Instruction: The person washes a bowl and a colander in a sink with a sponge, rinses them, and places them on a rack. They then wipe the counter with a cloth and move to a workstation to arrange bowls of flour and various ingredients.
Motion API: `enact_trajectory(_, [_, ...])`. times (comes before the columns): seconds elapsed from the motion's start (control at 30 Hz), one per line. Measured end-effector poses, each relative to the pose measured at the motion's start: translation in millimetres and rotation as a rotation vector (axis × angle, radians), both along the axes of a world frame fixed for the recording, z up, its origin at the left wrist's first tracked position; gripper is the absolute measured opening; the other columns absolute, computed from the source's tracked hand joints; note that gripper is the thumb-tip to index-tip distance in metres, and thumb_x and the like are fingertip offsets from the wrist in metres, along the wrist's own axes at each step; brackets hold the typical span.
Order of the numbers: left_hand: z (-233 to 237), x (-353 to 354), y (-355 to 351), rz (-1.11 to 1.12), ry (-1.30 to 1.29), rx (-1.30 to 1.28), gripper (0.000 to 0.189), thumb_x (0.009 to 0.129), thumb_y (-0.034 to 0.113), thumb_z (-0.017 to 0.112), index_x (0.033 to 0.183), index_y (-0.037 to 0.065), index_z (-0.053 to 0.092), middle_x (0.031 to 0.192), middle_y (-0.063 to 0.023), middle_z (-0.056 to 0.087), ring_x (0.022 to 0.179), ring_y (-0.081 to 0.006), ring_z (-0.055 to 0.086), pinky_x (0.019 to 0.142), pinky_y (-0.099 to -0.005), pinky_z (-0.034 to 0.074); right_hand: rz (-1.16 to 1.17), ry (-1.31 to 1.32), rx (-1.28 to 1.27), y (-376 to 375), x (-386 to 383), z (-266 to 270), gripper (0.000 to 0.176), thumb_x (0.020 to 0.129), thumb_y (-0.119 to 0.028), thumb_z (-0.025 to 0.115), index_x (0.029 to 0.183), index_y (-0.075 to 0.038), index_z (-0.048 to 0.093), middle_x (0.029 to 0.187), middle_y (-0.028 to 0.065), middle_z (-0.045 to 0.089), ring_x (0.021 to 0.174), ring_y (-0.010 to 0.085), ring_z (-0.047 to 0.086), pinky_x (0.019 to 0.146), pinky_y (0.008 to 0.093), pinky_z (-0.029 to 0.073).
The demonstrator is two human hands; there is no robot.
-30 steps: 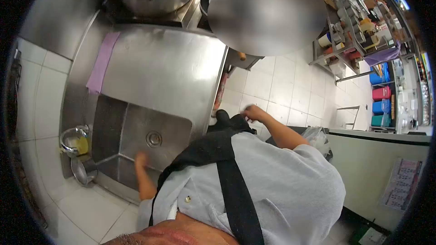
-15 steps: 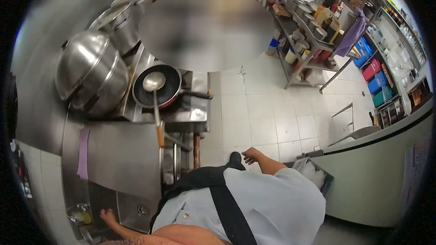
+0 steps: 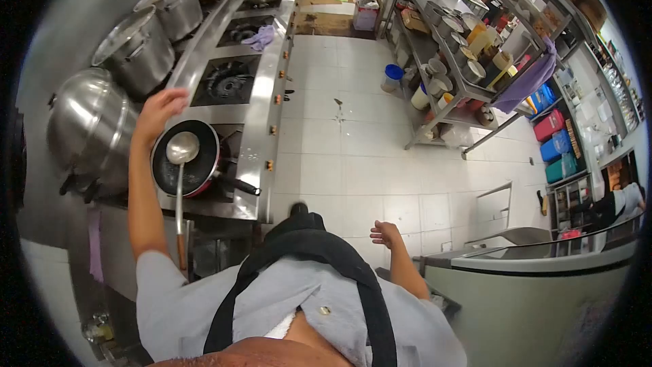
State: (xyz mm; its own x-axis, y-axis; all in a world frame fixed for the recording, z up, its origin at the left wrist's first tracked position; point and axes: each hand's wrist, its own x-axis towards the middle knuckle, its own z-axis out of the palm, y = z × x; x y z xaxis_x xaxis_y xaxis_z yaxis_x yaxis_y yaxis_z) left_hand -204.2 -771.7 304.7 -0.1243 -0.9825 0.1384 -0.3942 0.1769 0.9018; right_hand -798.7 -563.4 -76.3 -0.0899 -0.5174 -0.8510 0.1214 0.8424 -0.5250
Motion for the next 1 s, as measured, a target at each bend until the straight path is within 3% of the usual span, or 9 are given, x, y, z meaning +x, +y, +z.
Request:
enact_trajectory(0.2, [-93,-77,-236,-0.134,-0.162,-0.044,0.031,0.078,0.012,0.063,0.103,-0.006,0.06,0.09,-0.0076,0.064,0.084,-0.0144,0.057,0.077,-0.0287,0.046,-0.305,-0.276,0.047,20,-102,-60,0.022,0.093,-0.033,0.049,0.099,-0.012,0.052,0.104,0.0099,0.058,0.087,0.0272,0.059,0.07,0.0435,0.05])
enact_trajectory(0.23, [-115,-81,-284,-0.144,-0.325,-0.005,0.037,0.08,0.012,0.062,0.113,-0.003,0.057,0.105,-0.0113,0.063,0.097,-0.019,0.059,0.086,-0.0294,0.045,-0.359,-0.008,0.084,9,-84,-27,0.02,0.092,-0.031,0.05,0.095,-0.011,0.053,0.096,0.009,0.059,0.079,0.0268,0.06,0.065,0.0414,0.05])
enact_trajectory(0.3, [-181,-88,-376,-0.042,-0.221,-0.023,0.045,0.076,0.016,0.065,0.115,-0.003,0.056,0.112,-0.0166,0.062,0.106,-0.0239,0.058,0.092,-0.0327,0.043,-0.356,-0.879,-0.28,33,-131,-102,0.018,0.091,-0.024,0.051,0.086,-0.008,0.057,0.076,0.0114,0.06,0.072,0.0265,0.06,0.064,0.0406,0.051])
enact_trajectory(0.4, [-255,-96,-490,0.151,-0.199,-0.052,0.053,0.075,0.02,0.067,0.121,-0.001,0.052,0.123,-0.0194,0.055,0.116,-0.0306,0.051,0.098,-0.0364,0.039,-0.426,-0.013,0.053,-10,-117,-31,0.019,0.09,-0.024,0.052,0.088,-0.007,0.057,0.077,0.0112,0.061,0.071,0.0259,0.06,0.063,0.0393,0.051])
enact_trajectory(0.5, [-300,-92,-576,0.319,-0.204,-0.148,0.057,0.075,0.025,0.067,0.125,0.002,0.05,0.129,-0.0192,0.05,0.12,-0.0334,0.046,0.1,-0.0385,0.036,-0.413,0.113,0.138,-62,-111,12,0.02,0.09,-0.024,0.052,0.09,-0.005,0.057,0.079,0.011,0.061,0.07,0.0252,0.06,0.062,0.0379,0.051])
enact_trajectory(0.63, [-303,-94,-623,0.507,-0.746,-0.053,0.057,0.076,0.028,0.066,0.127,0.009,0.05,0.134,-0.0177,0.045,0.124,-0.03,0.043,0.101,-0.0372,0.036,-0.398,0.186,0.188,-126,-93,51,0.022,0.089,-0.024,0.052,0.092,-0.003,0.057,0.081,0.0108,0.062,0.069,0.0243,0.06,0.06,0.0361,0.051])
enact_trajectory(0.83, [-370,-62,-673,0.493,-0.787,-0.122,0.033,0.082,0.022,0.059,0.113,0.011,0.058,0.108,-0.019,0.061,0.106,-0.0377,0.055,0.09,-0.0425,0.043,-0.331,0.215,0.212,-189,-71,67,0.025,0.088,-0.024,0.053,0.095,-0.001,0.058,0.084,0.0105,0.063,0.067,0.0229,0.061,0.058,0.0335,0.051])
enact_trajectory(0.97, [-323,-87,-678,0.532,-0.473,-0.114,0.026,0.09,0.027,0.051,0.106,0.007,0.06,0.096,-0.0211,0.063,0.084,-0.04,0.06,0.076,-0.0477,0.047,-0.152,0.221,0.054,-268,-54,70,0.028,0.088,-0.025,0.053,0.098,0.001,0.058,0.086,0.0102,0.063,0.066,0.022,0.061,0.056,0.0317,0.051])
enact_trajectory(1.0, [-304,-98,-670,0.446,-0.375,-0.101,0.029,0.091,0.029,0.05,0.105,0.006,0.06,0.095,-0.0207,0.064,0.083,-0.038,0.061,0.076,-0.0457,0.047,0.122,0.421,0.036,-317,-31,107,0.032,0.088,-0.027,0.055,0.099,0.001,0.062,0.087,0.0078,0.065,0.072,0.0186,0.061,0.062,0.0305,0.05])
